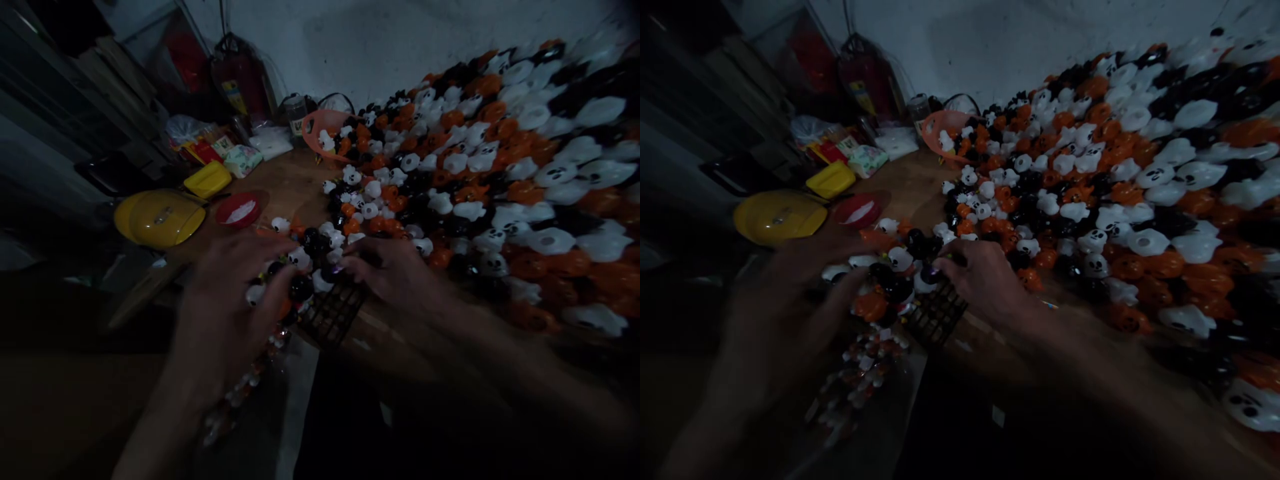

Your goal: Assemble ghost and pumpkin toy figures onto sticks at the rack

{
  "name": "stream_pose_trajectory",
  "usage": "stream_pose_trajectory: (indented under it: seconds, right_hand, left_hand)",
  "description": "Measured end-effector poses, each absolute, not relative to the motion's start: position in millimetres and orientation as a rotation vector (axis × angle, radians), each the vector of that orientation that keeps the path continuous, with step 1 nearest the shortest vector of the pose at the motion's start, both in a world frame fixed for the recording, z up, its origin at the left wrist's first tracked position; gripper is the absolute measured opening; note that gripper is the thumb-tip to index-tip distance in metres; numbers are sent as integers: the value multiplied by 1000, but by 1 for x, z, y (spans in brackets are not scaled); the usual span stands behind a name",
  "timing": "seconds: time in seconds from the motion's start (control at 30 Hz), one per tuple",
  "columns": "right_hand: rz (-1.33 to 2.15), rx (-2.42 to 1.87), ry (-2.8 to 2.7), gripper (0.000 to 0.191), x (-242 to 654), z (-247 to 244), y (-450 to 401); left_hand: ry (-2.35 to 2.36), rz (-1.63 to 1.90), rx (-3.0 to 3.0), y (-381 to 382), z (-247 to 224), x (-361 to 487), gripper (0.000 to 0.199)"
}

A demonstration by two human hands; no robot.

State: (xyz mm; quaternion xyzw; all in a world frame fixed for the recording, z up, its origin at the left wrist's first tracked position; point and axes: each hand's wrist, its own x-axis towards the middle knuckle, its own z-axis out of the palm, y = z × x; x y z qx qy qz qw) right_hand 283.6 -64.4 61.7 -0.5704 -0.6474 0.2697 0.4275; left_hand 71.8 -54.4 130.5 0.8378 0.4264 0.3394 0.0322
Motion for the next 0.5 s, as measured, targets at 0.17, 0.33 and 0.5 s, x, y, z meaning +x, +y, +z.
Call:
stream_pose_trajectory:
  seconds: [0.17,0.33,0.5]
  right_hand:
    - [617,-1454,-1803,17,258,52,-46]
    - [617,-1316,-1956,17,245,43,-34]
    - [700,-1220,-1962,17,242,37,-26]
  left_hand:
    - [1176,733,2829,-29,78,63,15]
    - [1272,654,2712,-42,70,58,16]
    - [1240,711,2687,-37,80,64,36]
